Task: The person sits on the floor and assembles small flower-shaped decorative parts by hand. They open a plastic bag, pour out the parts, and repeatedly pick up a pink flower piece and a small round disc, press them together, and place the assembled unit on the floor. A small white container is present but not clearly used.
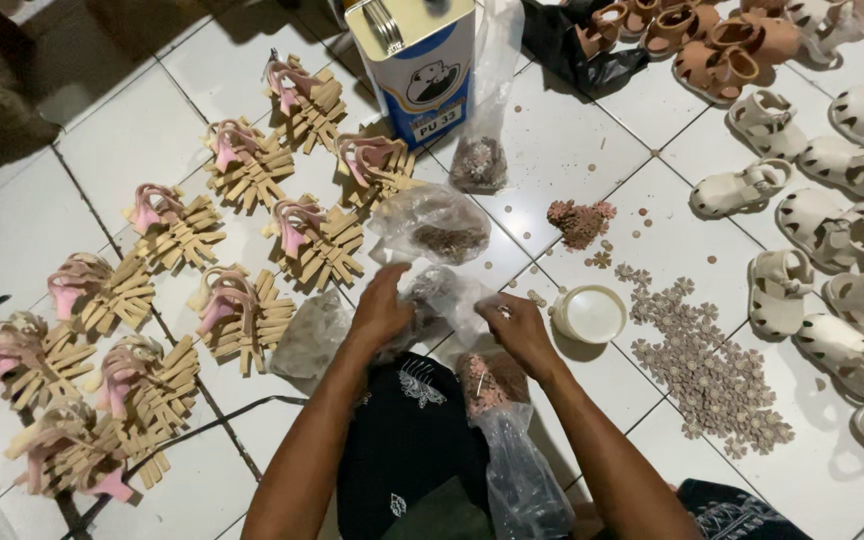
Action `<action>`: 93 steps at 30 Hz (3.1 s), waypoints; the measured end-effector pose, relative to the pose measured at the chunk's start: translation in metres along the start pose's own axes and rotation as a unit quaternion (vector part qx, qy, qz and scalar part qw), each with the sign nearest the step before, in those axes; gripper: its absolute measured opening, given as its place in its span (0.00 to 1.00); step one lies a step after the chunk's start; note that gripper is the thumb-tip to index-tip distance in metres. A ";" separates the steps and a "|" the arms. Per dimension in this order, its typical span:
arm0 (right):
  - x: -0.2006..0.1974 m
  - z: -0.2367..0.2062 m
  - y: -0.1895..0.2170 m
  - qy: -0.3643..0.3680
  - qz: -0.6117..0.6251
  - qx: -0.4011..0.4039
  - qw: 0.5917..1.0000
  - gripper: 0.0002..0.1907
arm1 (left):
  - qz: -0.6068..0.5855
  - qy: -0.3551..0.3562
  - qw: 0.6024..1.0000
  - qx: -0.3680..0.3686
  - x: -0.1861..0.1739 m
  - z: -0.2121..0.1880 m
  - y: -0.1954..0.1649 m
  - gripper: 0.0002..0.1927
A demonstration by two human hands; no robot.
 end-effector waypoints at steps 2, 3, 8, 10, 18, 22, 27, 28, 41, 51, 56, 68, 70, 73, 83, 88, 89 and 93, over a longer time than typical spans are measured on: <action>-0.011 0.000 0.001 -0.004 0.098 0.036 0.995 0.18 | 0.005 0.004 0.994 -0.109 0.005 -0.003 -0.008 0.22; -0.013 -0.002 0.003 0.021 0.129 0.037 0.991 0.17 | -0.071 0.050 0.988 -0.128 0.013 -0.010 -0.017 0.26; -0.025 -0.005 0.019 0.096 0.150 0.008 0.984 0.20 | -0.163 0.182 0.961 -0.133 0.040 -0.011 -0.037 0.25; -0.030 -0.010 0.017 0.104 0.121 0.021 0.987 0.17 | -0.197 0.187 0.958 -0.096 0.036 -0.011 -0.031 0.20; -0.055 -0.031 0.025 0.024 -0.109 -0.123 0.986 0.16 | -0.104 -0.001 0.990 -0.097 0.004 -0.021 -0.032 0.13; -0.057 -0.042 0.044 0.005 0.013 -0.105 0.994 0.16 | -0.070 -0.092 0.993 0.033 0.003 -0.032 -0.063 0.10; -0.027 -0.025 0.050 0.029 0.149 0.082 0.985 0.15 | -0.040 -0.068 0.996 0.048 0.013 -0.043 -0.075 0.05; -0.024 -0.021 0.050 0.011 0.174 0.091 0.980 0.15 | -0.043 -0.077 0.995 0.055 0.014 -0.046 -0.078 0.05; 0.004 -0.020 0.065 -0.064 0.576 0.072 0.812 0.20 | -0.113 -0.057 0.987 -0.096 0.019 -0.039 -0.065 0.09; 0.006 -0.018 0.075 -0.051 0.469 0.147 0.869 0.41 | -0.113 -0.080 0.986 -0.093 0.007 -0.036 -0.062 0.09; -0.002 -0.018 0.083 -0.025 0.328 0.155 0.931 0.48 | -0.087 -0.078 0.988 -0.099 -0.006 -0.031 -0.057 0.10; -0.130 -0.080 0.114 -0.114 0.087 -0.153 0.978 0.21 | -0.096 -0.146 0.981 -0.088 -0.073 -0.036 -0.017 0.08; -0.139 -0.085 0.069 -0.190 0.063 -0.053 0.978 0.20 | -0.181 -0.137 0.967 -0.118 -0.085 -0.032 -0.002 0.08; -0.118 -0.102 -0.005 -0.169 -0.025 0.060 0.983 0.20 | -0.114 -0.162 0.975 -0.096 -0.100 -0.035 0.011 0.08; -0.095 -0.049 -0.008 -0.203 -0.373 -0.085 0.901 0.69 | -0.114 -0.163 0.959 -0.200 -0.107 -0.022 0.068 0.08; -0.098 -0.046 -0.010 -0.154 -0.373 -0.027 0.915 0.62 | -0.210 -0.159 0.925 -0.274 -0.099 -0.011 0.085 0.09; -0.098 -0.048 -0.013 -0.162 -0.377 -0.035 0.911 0.62 | -0.224 -0.162 0.921 -0.275 -0.098 -0.009 0.087 0.08; -0.096 -0.058 -0.025 -0.176 -0.374 -0.047 0.909 0.60 | -0.245 -0.180 0.918 -0.255 -0.098 -0.007 0.089 0.08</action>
Point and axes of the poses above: each hand's wrist, its own z-axis towards the middle knuckle, its own x-axis out of the palm, y = z × x, the point moved 4 cm from there along z, towards the middle knuckle, and after that the axes turned 5 degrees about -x, right-handed, at the moved point
